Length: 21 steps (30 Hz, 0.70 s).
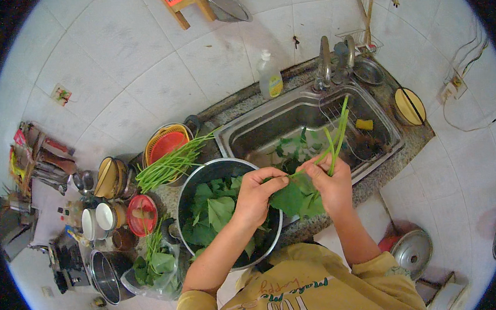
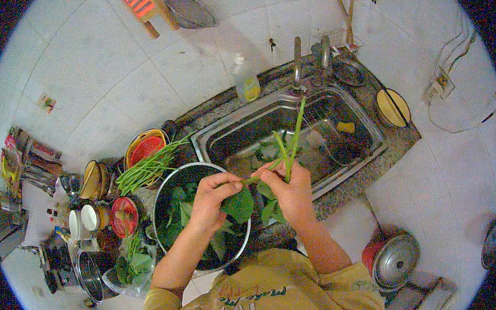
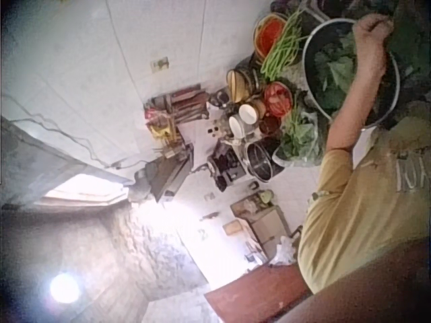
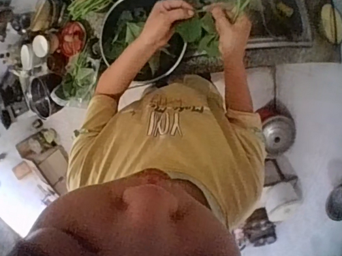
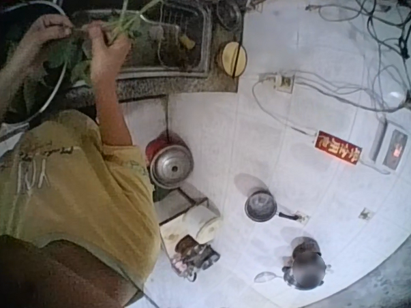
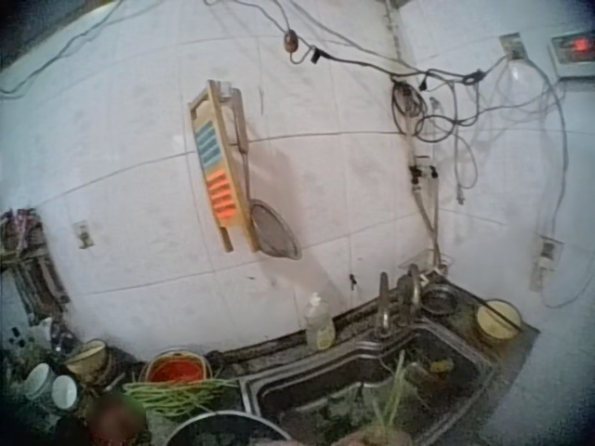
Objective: The person stands at a kitchen sink and repeatedly picks up leafy green vegetables, plucks the leaves from the stems by hand, and places the leaves into a metal bowl. The stems are discarded into the sink. The person continues this process for the duration of the clip.
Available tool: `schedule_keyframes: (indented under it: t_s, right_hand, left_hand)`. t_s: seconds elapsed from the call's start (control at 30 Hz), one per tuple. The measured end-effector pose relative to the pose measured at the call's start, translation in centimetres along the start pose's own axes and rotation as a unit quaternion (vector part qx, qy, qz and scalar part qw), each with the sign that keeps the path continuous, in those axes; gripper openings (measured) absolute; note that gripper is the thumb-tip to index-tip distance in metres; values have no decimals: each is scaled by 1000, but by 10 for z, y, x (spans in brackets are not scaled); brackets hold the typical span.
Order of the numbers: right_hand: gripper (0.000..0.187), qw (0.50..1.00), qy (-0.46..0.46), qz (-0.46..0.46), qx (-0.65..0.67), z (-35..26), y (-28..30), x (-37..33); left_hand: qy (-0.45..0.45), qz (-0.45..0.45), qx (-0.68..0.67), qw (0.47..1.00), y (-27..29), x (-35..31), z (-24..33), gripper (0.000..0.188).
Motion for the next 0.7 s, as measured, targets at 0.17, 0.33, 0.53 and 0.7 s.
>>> schedule_keyframes:
  t_s: [0.17, 0.33, 0.53, 0.7]
  right_hand:
    - [5, 998, 61, -4, -31, -5, -9, -3]
    - [7, 997, 68, -1, -27, -13, -7, -5]
    - [11, 999, 14, -8, 33, -10, 2, 3]
    - [10, 997, -28, -17, 70, 3, 3, 5]
  left_hand:
    - [-56, 69, 120, 989, 11, 7, -2, 5]
    - [-89, 102, 145, 980, 35, 21, -9, 8]
    - [-44, 35, 129, 990, 55, 17, -10, 18]
    - [-10, 3, 112, 994, 50, 5, -4, 24]
Point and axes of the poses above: each hand's wrist, its own x-axis towards the middle knuckle, its own y-axis out of the back of the hand, z = x × y, the point moved 3 cm from there along x, towards the middle knuckle, and after that the axes turned 7 degrees about -x, right-handed, at the moved point
